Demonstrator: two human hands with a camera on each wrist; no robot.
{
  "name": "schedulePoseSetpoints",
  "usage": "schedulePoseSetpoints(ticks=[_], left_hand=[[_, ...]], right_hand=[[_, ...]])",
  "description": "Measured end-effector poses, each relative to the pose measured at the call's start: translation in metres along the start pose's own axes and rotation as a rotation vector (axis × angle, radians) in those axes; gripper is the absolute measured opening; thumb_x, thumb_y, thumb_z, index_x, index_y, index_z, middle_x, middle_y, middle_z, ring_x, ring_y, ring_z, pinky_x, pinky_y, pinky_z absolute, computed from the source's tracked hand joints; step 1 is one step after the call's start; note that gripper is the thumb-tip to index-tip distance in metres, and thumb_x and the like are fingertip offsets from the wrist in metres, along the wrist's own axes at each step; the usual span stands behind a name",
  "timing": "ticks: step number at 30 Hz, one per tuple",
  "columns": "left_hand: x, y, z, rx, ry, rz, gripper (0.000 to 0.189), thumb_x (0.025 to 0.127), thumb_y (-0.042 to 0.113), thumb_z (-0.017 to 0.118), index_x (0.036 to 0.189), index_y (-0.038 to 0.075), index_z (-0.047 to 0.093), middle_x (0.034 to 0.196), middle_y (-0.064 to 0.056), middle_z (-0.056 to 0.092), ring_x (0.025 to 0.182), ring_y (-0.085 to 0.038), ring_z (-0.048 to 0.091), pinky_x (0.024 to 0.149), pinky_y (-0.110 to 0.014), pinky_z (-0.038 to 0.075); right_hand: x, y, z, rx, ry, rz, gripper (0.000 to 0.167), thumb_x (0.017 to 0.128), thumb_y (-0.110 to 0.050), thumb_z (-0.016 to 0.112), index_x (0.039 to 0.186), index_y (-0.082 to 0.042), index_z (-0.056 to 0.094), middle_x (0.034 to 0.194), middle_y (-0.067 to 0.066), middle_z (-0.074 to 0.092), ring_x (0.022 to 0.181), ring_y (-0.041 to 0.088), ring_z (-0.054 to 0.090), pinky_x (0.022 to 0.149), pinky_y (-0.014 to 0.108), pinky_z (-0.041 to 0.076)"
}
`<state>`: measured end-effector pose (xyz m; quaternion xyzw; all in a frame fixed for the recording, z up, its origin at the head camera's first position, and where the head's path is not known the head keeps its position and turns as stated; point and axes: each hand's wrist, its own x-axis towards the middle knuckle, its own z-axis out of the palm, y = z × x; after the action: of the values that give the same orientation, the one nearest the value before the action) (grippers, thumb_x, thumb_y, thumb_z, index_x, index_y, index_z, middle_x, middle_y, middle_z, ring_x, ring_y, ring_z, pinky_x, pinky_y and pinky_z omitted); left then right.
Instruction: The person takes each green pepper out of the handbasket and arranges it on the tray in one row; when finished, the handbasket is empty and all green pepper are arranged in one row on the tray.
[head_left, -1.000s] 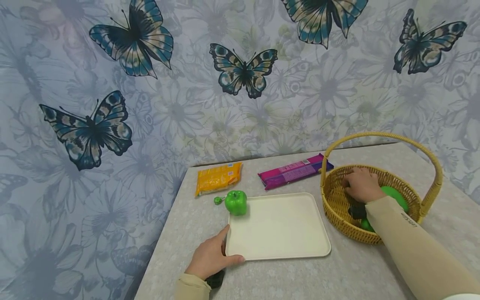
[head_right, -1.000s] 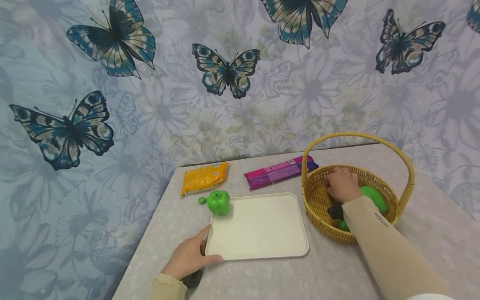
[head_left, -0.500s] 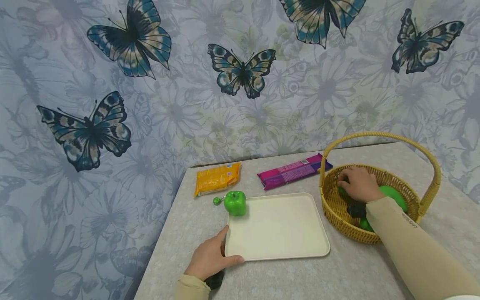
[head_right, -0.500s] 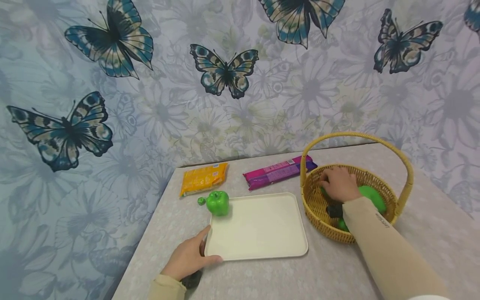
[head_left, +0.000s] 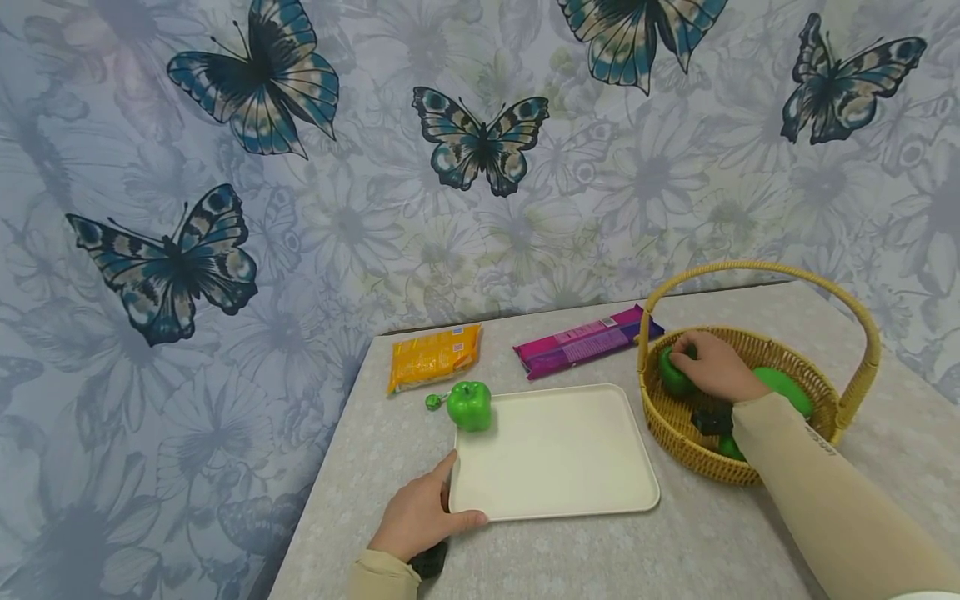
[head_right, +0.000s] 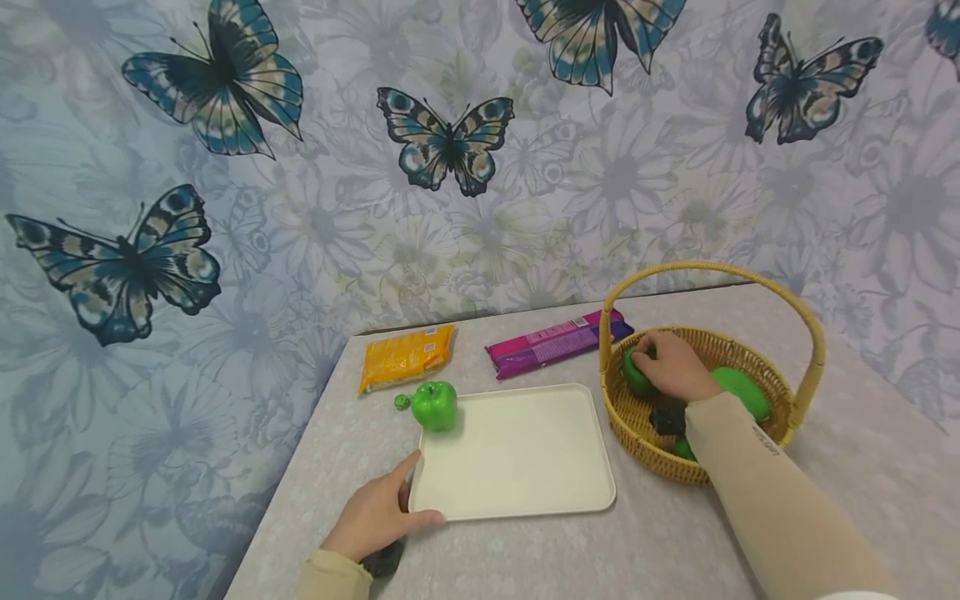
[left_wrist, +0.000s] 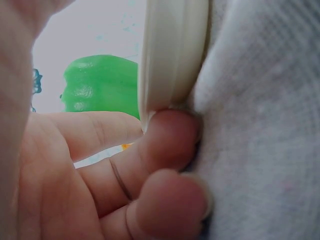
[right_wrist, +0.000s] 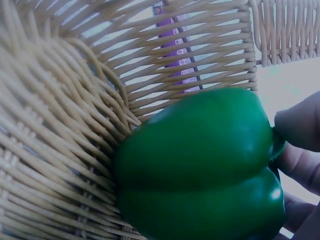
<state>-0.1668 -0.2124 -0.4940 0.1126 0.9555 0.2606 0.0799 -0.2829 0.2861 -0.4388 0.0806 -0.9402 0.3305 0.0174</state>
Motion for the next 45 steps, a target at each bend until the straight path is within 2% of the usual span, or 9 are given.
schedulePoseSetpoints(ticks=[6,11,15,20,28,35,45], left_hand=[[-0.0013,0.0003,-0.0004,0.008,0.000,0.006,0.122,0.072,0.079,0.076,0.163,0.012,0.031,0.082,0.008,0.062,0.067,-0.007,0.055,0.059,-0.030,0.045],[-0.0020,0.0007,-0.0004,0.007,-0.001,0.011,0.122,0.072,0.079,0.076,0.163,0.012,0.031,0.083,0.008,0.064,0.068,-0.007,0.056,0.061,-0.031,0.045],[-0.0022,0.0008,-0.0002,-0.001,-0.002,0.015,0.122,0.072,0.079,0.076,0.164,0.014,0.030,0.085,0.008,0.065,0.070,-0.006,0.057,0.063,-0.032,0.046],[-0.0021,0.0008,0.0000,-0.008,-0.002,0.017,0.121,0.072,0.079,0.076,0.164,0.016,0.030,0.084,0.009,0.064,0.069,-0.006,0.056,0.062,-0.031,0.046],[-0.0029,0.0025,-0.0011,-0.007,-0.003,0.013,0.121,0.072,0.078,0.076,0.164,0.015,0.030,0.083,0.009,0.064,0.069,-0.006,0.056,0.061,-0.031,0.046],[-0.0029,0.0008,0.0000,-0.001,-0.001,0.023,0.122,0.072,0.079,0.076,0.164,0.013,0.030,0.083,0.009,0.065,0.069,-0.005,0.056,0.062,-0.031,0.046],[-0.0011,-0.0001,-0.0001,0.008,-0.003,0.004,0.121,0.072,0.079,0.076,0.163,0.013,0.031,0.082,0.009,0.064,0.068,-0.006,0.056,0.061,-0.030,0.045]], right_hand=[[-0.0028,-0.0042,-0.0024,0.002,0.004,0.026,0.035,0.108,-0.031,0.052,0.124,0.001,0.058,0.119,0.026,0.063,0.080,0.027,0.058,0.071,0.042,0.047],[-0.0020,-0.0036,-0.0015,0.004,-0.009,0.035,0.048,0.104,-0.036,0.059,0.132,0.002,0.053,0.135,0.031,0.056,0.105,0.039,0.062,0.082,0.052,0.050],[-0.0012,-0.0013,-0.0014,-0.005,-0.023,0.020,0.062,0.097,-0.042,0.070,0.135,0.003,0.051,0.137,0.031,0.055,0.117,0.045,0.058,0.090,0.059,0.049],[-0.0009,-0.0009,-0.0016,-0.016,-0.043,-0.020,0.070,0.090,-0.039,0.079,0.137,0.005,0.050,0.137,0.031,0.054,0.122,0.048,0.054,0.096,0.064,0.046],[0.0002,0.0009,-0.0013,-0.030,-0.061,-0.043,0.086,0.088,-0.031,0.082,0.151,0.007,0.037,0.147,0.035,0.045,0.131,0.054,0.046,0.102,0.069,0.041],[-0.0003,0.0035,-0.0012,-0.055,-0.079,-0.041,0.086,0.087,-0.034,0.082,0.150,0.008,0.041,0.146,0.038,0.044,0.131,0.057,0.044,0.102,0.070,0.040],[-0.0003,0.0024,-0.0021,-0.045,-0.048,-0.024,0.086,0.088,-0.041,0.082,0.150,0.004,0.044,0.149,0.035,0.043,0.135,0.056,0.040,0.104,0.072,0.037]])
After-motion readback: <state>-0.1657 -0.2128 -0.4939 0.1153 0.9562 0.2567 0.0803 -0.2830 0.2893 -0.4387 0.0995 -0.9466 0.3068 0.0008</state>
